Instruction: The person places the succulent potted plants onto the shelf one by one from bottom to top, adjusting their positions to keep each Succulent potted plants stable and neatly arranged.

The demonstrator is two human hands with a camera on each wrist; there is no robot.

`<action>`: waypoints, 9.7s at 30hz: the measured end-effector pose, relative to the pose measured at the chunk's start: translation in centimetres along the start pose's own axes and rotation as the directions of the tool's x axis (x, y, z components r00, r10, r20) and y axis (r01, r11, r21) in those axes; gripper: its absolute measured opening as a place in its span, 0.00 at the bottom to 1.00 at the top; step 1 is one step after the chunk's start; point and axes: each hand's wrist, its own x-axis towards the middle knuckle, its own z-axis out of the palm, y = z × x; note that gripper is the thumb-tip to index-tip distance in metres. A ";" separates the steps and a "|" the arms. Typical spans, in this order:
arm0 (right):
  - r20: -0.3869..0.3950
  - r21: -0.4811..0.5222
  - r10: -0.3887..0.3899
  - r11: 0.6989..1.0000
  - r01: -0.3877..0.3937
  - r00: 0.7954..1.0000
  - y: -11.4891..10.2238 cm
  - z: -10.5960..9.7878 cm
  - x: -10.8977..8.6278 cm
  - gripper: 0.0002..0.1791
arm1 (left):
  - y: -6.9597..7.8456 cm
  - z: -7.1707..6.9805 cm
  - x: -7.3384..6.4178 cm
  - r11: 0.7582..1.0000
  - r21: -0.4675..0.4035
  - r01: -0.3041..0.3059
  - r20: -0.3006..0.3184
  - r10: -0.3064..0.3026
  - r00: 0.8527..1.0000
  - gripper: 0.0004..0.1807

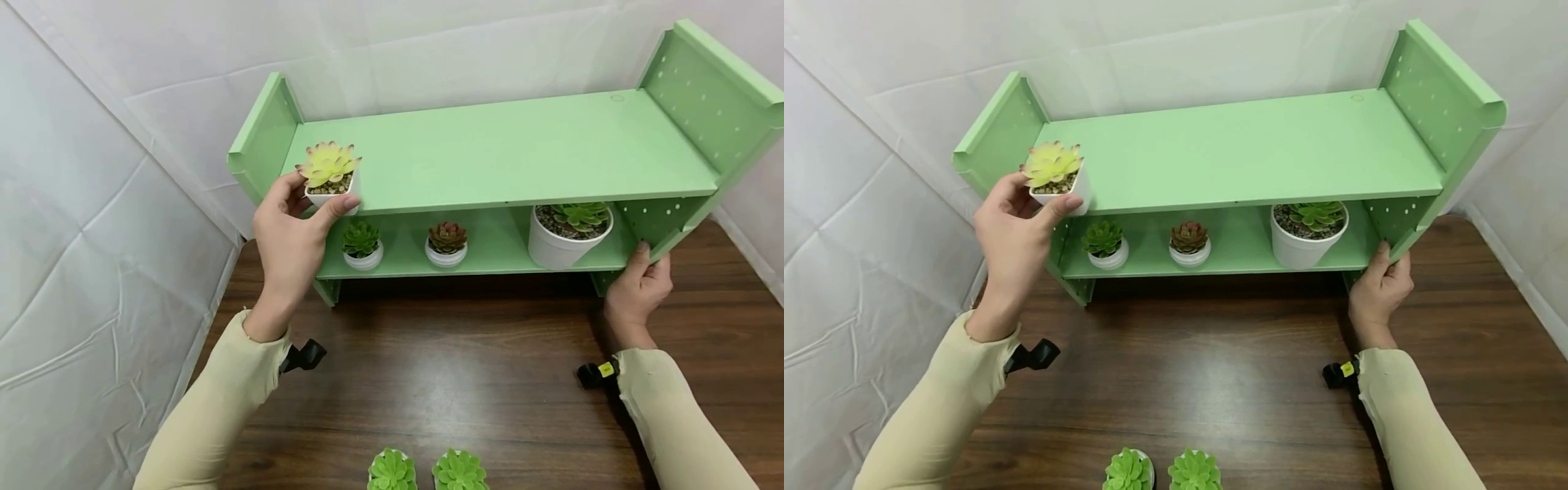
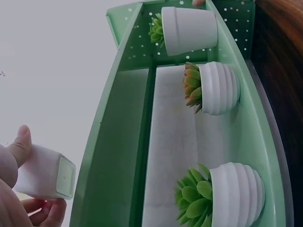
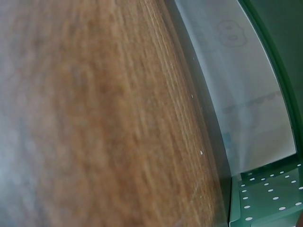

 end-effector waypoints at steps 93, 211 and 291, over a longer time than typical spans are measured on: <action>-0.019 0.011 0.027 1.000 -0.027 0.999 -3.6 0.3 -0.9 0.13 | -1.4 -1.2 -1.9 0.942 0.260 -0.210 0.065 0.200 0.978 0.49; -0.006 0.017 0.022 1.000 -0.022 1.000 -2.0 0.2 -0.5 0.14 | -11.6 -4.2 -19.0 0.904 0.009 0.427 0.994 0.038 -0.102 0.37; -0.019 0.025 0.025 0.999 -0.025 1.000 -3.9 0.4 -0.9 0.14 | 0.3 1.0 -5.2 0.997 0.001 0.073 0.791 -0.045 0.610 0.41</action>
